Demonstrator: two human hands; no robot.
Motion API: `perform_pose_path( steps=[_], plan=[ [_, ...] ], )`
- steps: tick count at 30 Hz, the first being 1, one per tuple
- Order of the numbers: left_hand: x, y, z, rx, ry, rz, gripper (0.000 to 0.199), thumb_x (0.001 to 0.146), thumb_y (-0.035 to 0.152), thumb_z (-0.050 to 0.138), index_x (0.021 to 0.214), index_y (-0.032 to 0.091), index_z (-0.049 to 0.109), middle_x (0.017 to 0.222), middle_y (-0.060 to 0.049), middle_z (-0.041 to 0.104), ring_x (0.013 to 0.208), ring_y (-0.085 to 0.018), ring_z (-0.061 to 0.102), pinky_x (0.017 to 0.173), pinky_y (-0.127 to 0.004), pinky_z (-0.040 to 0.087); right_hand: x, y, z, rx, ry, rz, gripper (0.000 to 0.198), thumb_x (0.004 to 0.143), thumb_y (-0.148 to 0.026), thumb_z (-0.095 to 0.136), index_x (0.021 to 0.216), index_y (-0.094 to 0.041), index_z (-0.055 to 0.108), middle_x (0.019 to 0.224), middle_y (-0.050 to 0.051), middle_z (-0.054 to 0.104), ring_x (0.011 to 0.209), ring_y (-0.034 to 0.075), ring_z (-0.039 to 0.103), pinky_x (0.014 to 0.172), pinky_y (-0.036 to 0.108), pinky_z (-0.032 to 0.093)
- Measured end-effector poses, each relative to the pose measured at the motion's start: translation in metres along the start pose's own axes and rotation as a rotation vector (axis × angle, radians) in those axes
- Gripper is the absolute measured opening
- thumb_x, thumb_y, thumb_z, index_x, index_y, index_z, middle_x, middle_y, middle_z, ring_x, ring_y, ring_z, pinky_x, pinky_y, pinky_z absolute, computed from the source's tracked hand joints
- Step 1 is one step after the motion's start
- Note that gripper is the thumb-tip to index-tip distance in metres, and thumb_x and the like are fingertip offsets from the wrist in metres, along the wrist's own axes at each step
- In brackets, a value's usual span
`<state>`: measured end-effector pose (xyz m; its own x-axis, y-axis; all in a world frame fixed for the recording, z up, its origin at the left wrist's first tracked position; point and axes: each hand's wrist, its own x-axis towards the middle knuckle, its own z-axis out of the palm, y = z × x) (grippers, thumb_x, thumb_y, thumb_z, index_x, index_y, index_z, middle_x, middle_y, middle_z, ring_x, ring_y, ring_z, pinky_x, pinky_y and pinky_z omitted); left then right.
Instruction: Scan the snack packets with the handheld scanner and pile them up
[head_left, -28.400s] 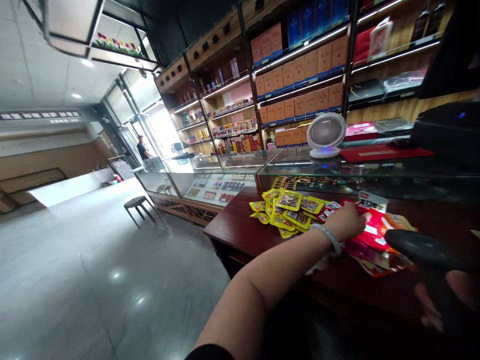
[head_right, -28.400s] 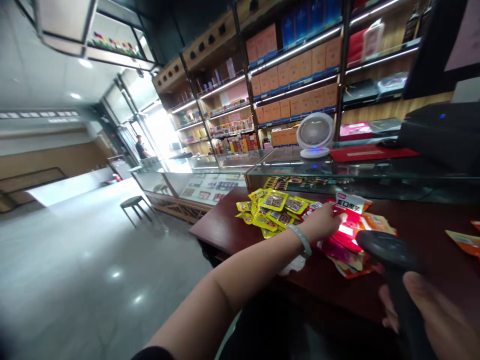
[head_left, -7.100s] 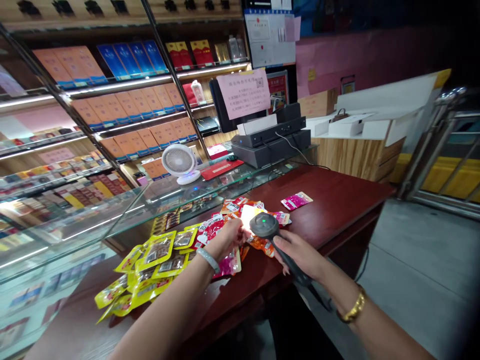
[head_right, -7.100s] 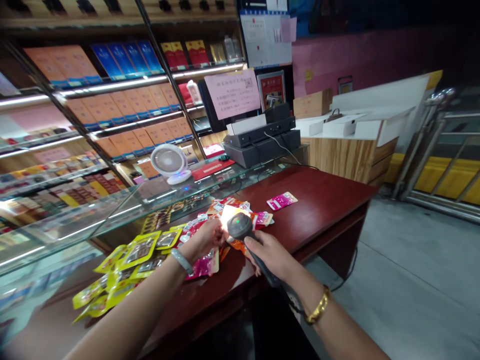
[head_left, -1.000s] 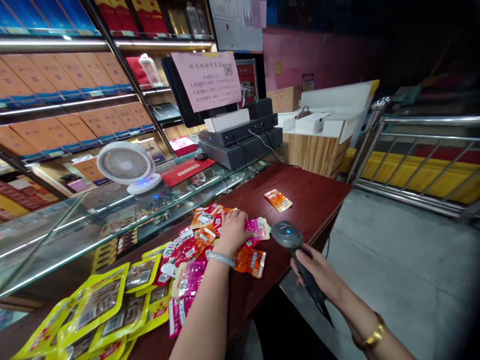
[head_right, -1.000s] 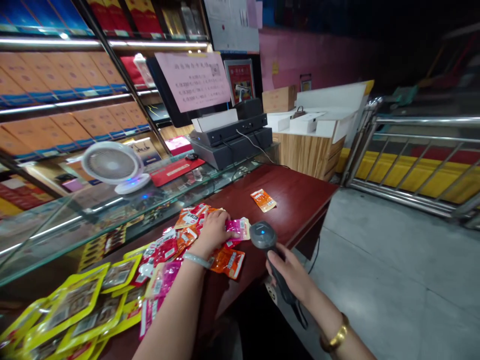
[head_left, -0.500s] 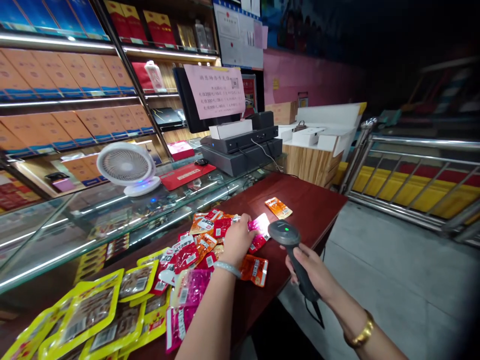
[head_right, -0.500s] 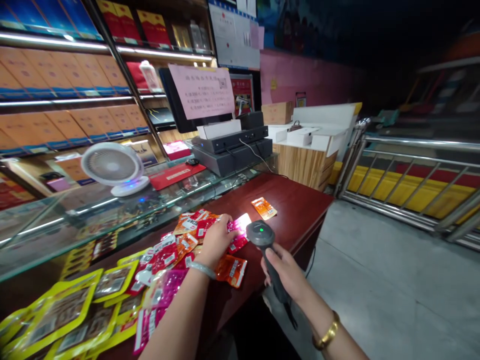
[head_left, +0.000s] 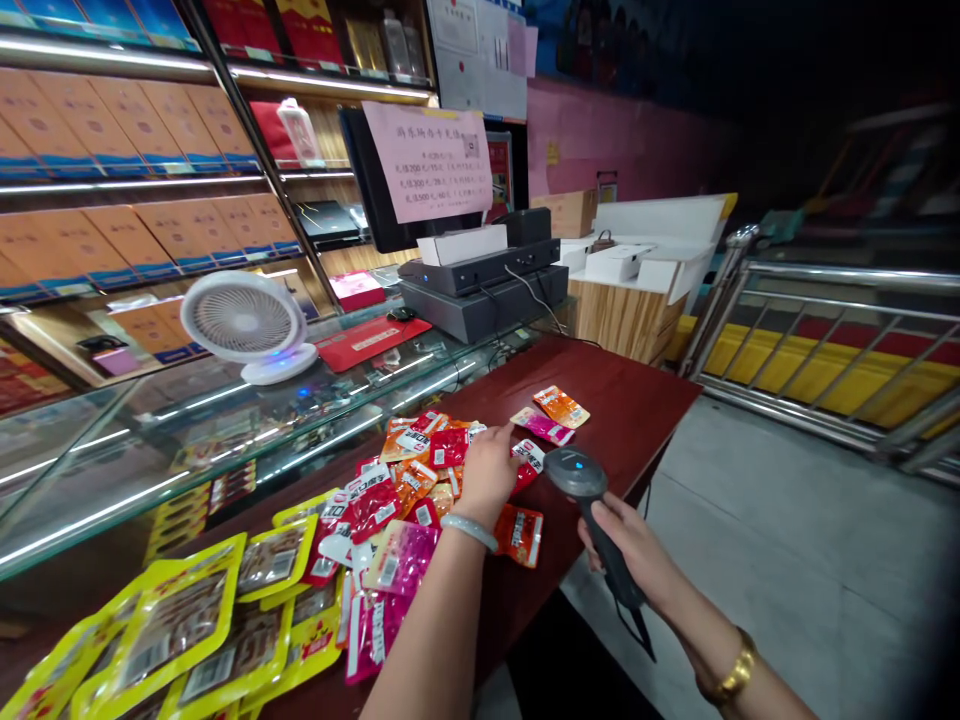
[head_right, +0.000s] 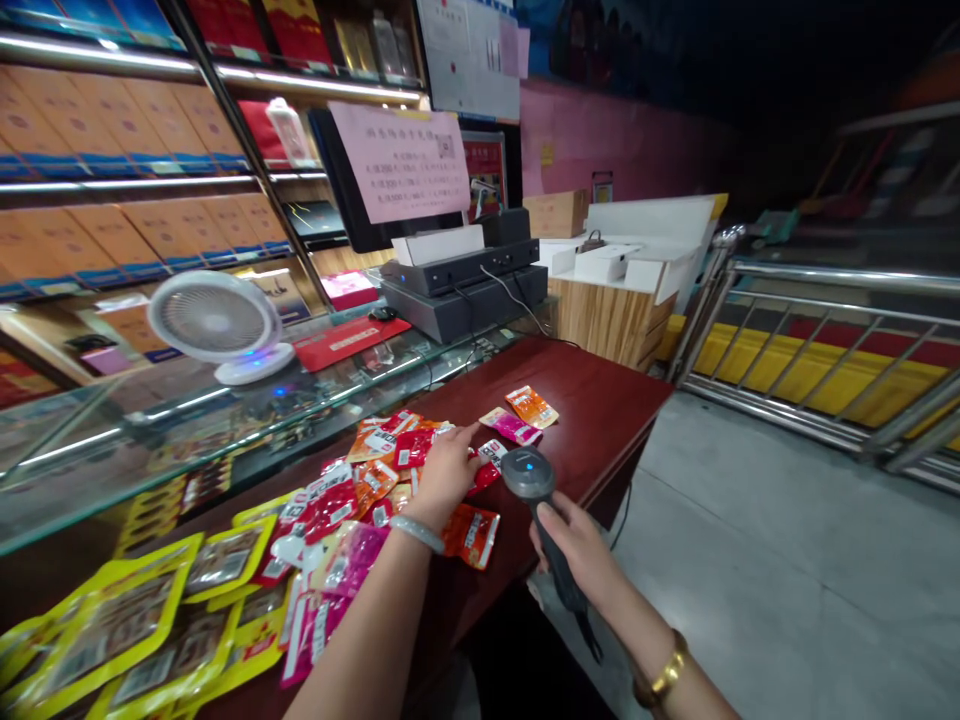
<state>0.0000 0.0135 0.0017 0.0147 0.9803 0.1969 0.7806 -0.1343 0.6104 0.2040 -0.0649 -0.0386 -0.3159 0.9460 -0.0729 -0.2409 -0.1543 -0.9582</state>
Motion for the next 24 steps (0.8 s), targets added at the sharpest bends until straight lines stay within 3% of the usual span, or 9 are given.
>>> perform_pose_path(
  steps=[3,6,9,12,15,18,21,24],
  plan=[
    [-0.009,0.002,-0.012,0.373,-0.033,-0.024,0.040,0.075,0.047,0.071,0.105,0.020,0.068,0.123,-0.014,0.061,0.125,-0.035,0.045,0.108,-0.051,0.030,0.001,-0.001,0.000,-0.025,0.010,0.002,0.040,0.086,-0.059,0.059,0.087,-0.020,0.052,0.057,-0.006,0.054,0.042,0.009,0.048,0.045,0.023,0.041],
    [-0.011,0.004,-0.015,0.442,-0.060,-0.021,0.044,0.073,0.056,0.070,0.098,0.020,0.066,0.119,-0.014,0.061,0.122,-0.034,0.047,0.103,-0.049,0.033,0.000,0.001,-0.001,-0.031,0.005,0.006,0.038,0.086,-0.058,0.059,0.090,-0.020,0.053,0.058,-0.006,0.054,0.043,0.009,0.048,0.045,0.023,0.041],
    [-0.007,0.002,-0.011,0.278,-0.020,-0.080,0.038,0.082,0.050,0.062,0.105,0.020,0.060,0.106,-0.013,0.066,0.107,-0.030,0.057,0.091,-0.042,0.041,-0.003,0.001,-0.002,-0.018,0.001,0.007,0.037,0.088,-0.056,0.059,0.095,-0.020,0.053,0.059,-0.006,0.055,0.044,0.009,0.048,0.045,0.023,0.041],
    [-0.001,-0.002,-0.008,-0.050,0.084,-0.169,0.027,0.093,0.042,0.047,0.108,0.020,0.054,0.093,-0.009,0.067,0.086,-0.022,0.063,0.076,-0.033,0.044,-0.009,-0.003,0.000,-0.019,-0.020,0.009,0.039,0.087,-0.057,0.060,0.097,-0.019,0.053,0.061,-0.005,0.055,0.045,0.009,0.049,0.046,0.023,0.041],
    [0.003,-0.007,-0.006,-0.273,0.168,-0.166,0.021,0.095,0.038,0.043,0.099,0.020,0.054,0.089,-0.006,0.066,0.080,-0.018,0.062,0.072,-0.029,0.044,-0.013,-0.009,0.005,-0.009,-0.079,0.033,0.042,0.084,-0.058,0.062,0.094,-0.019,0.053,0.060,-0.005,0.054,0.045,0.009,0.048,0.047,0.023,0.041],
    [0.004,-0.011,-0.004,-0.337,0.201,-0.152,0.019,0.094,0.037,0.046,0.096,0.020,0.055,0.087,-0.005,0.065,0.079,-0.017,0.061,0.073,-0.028,0.044,-0.014,-0.013,0.011,0.006,-0.121,0.064,0.046,0.080,-0.061,0.065,0.092,-0.019,0.052,0.059,-0.005,0.053,0.044,0.008,0.046,0.047,0.023,0.041],
    [0.003,-0.011,0.001,-0.430,0.189,-0.184,0.019,0.092,0.035,0.050,0.100,0.019,0.057,0.087,-0.005,0.066,0.076,-0.016,0.062,0.072,-0.027,0.046,-0.011,-0.014,0.014,0.007,-0.125,0.068,0.046,0.081,-0.062,0.064,0.094,-0.020,0.052,0.058,-0.006,0.053,0.043,0.008,0.046,0.045,0.022,0.040],
    [0.003,-0.007,0.007,-0.655,0.082,-0.191,0.030,0.090,0.035,0.053,0.114,0.017,0.057,0.098,-0.009,0.069,0.083,-0.016,0.065,0.077,-0.028,0.050,-0.008,-0.012,0.013,0.025,-0.085,0.068,0.044,0.082,-0.061,0.063,0.094,-0.020,0.053,0.058,-0.006,0.053,0.041,0.008,0.046,0.044,0.022,0.040]
  ],
)
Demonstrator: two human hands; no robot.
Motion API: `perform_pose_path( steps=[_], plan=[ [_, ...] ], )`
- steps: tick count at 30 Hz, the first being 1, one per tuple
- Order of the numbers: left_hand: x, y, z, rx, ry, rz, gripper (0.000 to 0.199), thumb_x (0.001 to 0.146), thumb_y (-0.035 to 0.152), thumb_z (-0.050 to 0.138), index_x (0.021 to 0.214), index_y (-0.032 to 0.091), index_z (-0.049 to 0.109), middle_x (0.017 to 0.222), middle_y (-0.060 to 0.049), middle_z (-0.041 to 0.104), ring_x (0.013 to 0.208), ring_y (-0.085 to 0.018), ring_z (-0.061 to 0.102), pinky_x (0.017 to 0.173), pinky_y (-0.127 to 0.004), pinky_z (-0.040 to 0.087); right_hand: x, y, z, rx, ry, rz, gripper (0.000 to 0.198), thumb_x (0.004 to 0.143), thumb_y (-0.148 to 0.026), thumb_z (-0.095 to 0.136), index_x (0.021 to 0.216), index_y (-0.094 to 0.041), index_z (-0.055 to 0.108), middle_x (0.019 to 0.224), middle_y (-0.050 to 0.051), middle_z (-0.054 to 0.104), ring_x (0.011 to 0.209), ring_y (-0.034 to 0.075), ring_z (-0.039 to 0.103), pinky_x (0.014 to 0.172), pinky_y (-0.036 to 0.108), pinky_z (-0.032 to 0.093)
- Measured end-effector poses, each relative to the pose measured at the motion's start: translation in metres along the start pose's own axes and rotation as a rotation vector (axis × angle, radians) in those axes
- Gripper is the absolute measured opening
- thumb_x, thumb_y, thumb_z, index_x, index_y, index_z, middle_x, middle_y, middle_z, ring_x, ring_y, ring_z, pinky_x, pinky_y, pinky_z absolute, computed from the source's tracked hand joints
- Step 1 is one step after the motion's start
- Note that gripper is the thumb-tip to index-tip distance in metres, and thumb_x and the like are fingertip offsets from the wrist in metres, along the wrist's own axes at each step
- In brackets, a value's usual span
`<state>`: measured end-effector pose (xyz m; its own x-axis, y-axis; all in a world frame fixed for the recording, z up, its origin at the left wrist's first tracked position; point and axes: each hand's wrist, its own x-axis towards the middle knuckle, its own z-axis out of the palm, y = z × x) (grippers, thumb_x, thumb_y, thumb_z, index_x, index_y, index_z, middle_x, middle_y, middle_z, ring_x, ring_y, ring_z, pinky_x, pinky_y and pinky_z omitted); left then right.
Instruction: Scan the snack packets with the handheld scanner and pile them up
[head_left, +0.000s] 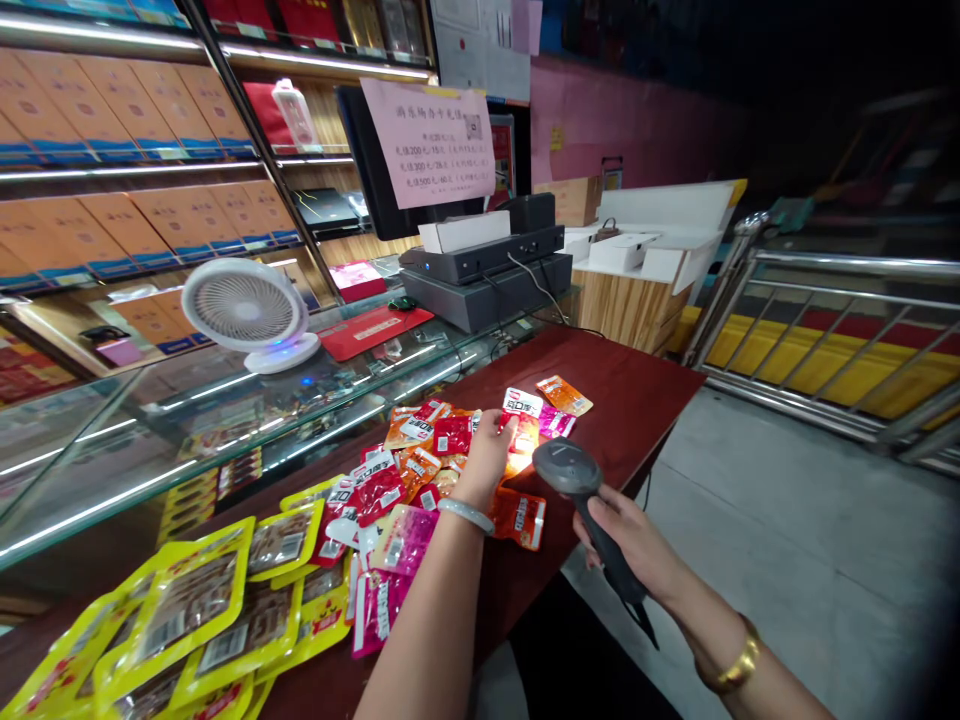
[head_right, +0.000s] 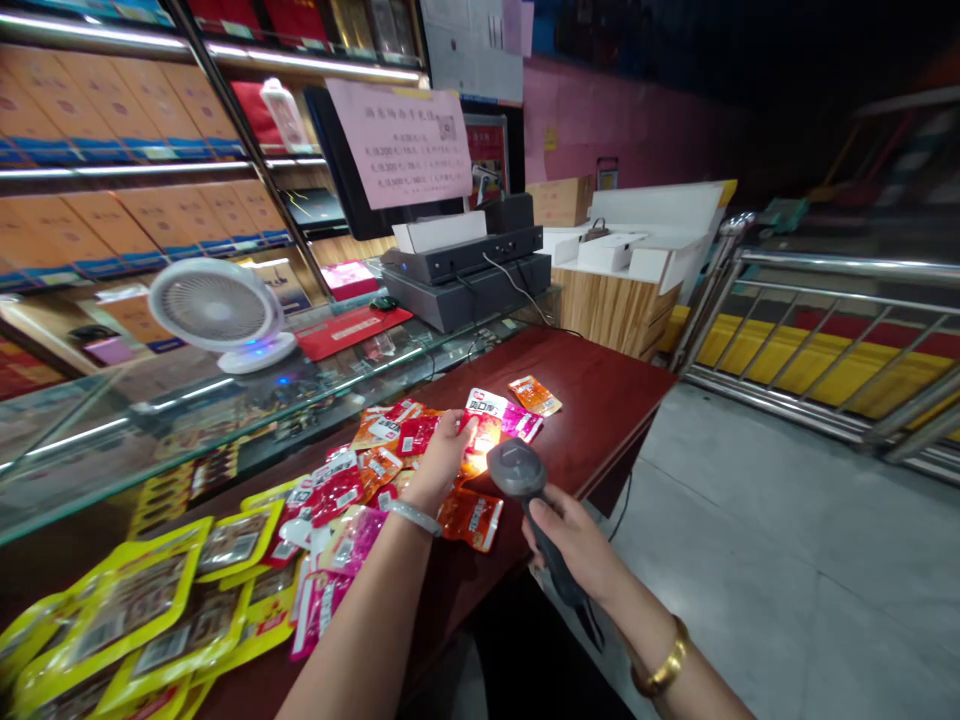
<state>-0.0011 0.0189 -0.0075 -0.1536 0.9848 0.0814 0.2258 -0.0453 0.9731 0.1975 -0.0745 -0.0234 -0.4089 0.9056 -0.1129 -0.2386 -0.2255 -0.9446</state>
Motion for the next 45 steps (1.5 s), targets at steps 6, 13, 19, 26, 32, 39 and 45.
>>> perform_pose_path(
  steps=[6,13,19,26,32,39,45],
  plan=[
    [-0.001,0.006,-0.007,0.205,-0.054,0.100,0.055,0.084,0.022,0.061,0.138,0.021,0.050,0.138,-0.013,0.056,0.129,-0.023,0.050,0.106,-0.037,0.040,0.003,0.005,-0.005,0.002,0.076,-0.015,0.042,0.083,-0.061,0.061,0.091,-0.020,0.053,0.057,-0.006,0.054,0.042,0.009,0.048,0.045,0.023,0.042],
    [-0.009,0.017,-0.030,1.065,-0.146,0.206,0.056,0.075,0.027,0.070,0.129,0.016,0.060,0.137,-0.017,0.056,0.130,-0.032,0.047,0.111,-0.043,0.030,0.001,0.007,-0.004,0.002,0.058,-0.007,0.045,0.081,-0.060,0.065,0.096,-0.020,0.052,0.057,-0.007,0.055,0.041,0.008,0.048,0.044,0.022,0.040],
    [-0.011,0.012,-0.034,1.152,-0.184,0.112,0.076,0.074,0.042,0.070,0.140,0.013,0.045,0.149,-0.022,0.040,0.140,-0.035,0.033,0.113,-0.049,0.025,0.001,0.011,-0.008,0.000,0.039,-0.001,0.044,0.083,-0.059,0.063,0.101,-0.019,0.052,0.057,-0.007,0.054,0.042,0.009,0.048,0.044,0.023,0.041],
    [-0.009,0.025,-0.037,1.149,-0.161,0.075,0.030,0.091,0.034,0.046,0.098,0.017,0.070,0.101,-0.017,0.071,0.094,-0.027,0.066,0.080,-0.034,0.047,0.002,0.012,-0.011,-0.006,0.035,-0.023,0.043,0.086,-0.056,0.061,0.105,-0.019,0.050,0.060,-0.006,0.055,0.043,0.009,0.049,0.045,0.023,0.041],
    [-0.011,0.045,-0.047,0.980,0.190,0.062,0.042,0.098,0.041,0.031,0.100,0.021,0.067,0.086,-0.011,0.071,0.081,-0.023,0.065,0.073,-0.031,0.044,0.001,0.011,-0.011,0.020,0.035,-0.015,0.043,0.086,-0.056,0.062,0.104,-0.019,0.050,0.060,-0.006,0.055,0.043,0.008,0.048,0.045,0.022,0.041],
    [-0.002,0.025,-0.035,0.046,0.128,-0.066,0.033,0.092,0.047,0.048,0.087,0.018,0.062,0.075,-0.004,0.063,0.062,-0.013,0.056,0.061,-0.024,0.043,0.002,0.008,-0.012,0.041,0.017,-0.046,0.040,0.087,-0.053,0.062,0.104,-0.019,0.051,0.059,-0.006,0.055,0.042,0.008,0.047,0.044,0.022,0.042],
    [-0.014,0.034,-0.028,-0.873,-0.425,-0.428,0.056,0.078,0.068,0.058,0.101,0.017,0.060,0.071,0.000,0.056,0.042,-0.003,0.033,0.039,-0.016,0.025,0.003,0.004,-0.009,0.085,0.007,-0.073,0.037,0.088,-0.052,0.061,0.104,-0.020,0.051,0.057,-0.007,0.055,0.041,0.008,0.047,0.043,0.021,0.042]
  ],
)
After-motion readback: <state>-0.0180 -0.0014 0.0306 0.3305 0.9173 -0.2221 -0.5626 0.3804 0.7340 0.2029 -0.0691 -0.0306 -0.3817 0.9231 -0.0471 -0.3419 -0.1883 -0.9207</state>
